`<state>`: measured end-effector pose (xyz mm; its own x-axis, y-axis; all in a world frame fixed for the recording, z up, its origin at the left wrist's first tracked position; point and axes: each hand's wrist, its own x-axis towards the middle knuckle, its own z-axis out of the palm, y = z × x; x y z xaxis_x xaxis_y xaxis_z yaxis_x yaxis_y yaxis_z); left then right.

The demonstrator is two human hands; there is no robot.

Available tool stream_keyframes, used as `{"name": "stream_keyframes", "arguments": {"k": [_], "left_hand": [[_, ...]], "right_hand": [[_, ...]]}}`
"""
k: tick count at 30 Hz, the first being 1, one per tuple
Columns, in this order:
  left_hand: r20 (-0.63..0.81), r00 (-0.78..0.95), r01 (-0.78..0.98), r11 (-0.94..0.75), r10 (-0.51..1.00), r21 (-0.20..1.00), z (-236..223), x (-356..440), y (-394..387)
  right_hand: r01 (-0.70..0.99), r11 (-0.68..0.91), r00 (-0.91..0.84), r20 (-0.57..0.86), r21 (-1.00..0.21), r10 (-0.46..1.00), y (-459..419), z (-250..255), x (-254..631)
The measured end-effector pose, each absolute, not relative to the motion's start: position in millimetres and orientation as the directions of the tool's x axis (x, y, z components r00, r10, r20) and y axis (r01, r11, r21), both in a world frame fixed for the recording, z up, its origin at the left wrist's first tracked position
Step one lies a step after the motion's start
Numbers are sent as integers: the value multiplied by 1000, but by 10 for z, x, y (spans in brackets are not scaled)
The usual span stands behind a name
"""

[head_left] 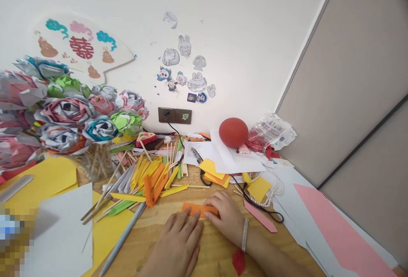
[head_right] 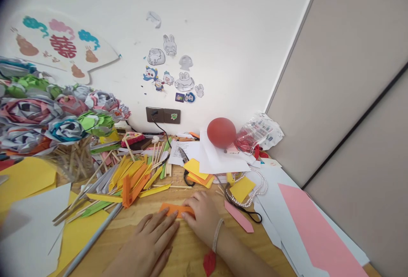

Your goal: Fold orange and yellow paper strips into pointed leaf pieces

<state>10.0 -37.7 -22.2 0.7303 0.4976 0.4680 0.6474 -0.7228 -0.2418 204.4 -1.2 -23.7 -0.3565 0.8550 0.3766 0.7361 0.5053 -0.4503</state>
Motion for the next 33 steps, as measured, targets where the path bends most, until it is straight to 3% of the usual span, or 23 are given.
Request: {"name": "stream_keyframes", "arguments": {"k": [16, 19, 24, 33], "left_hand": [[452, 736, 644, -725, 504, -242, -240, 90, -372], [433, 742, 641, -730, 512, -237, -232, 88, -375], [408, 743, 644, -732, 530, -222, -211, 87, -382], [386, 756, 636, -733, 529, -240, -205, 88, -375]], "right_hand": [[728, 515, -381, 358, -453, 853, -2, -255, 2061], [705, 598, -442, 423, -381, 791, -23, -217, 2064], [625, 765, -593, 541, -158, 596, -89, -116, 2050], [620, 784, -681, 484, -18, 550, -125, -97, 2074]]}}
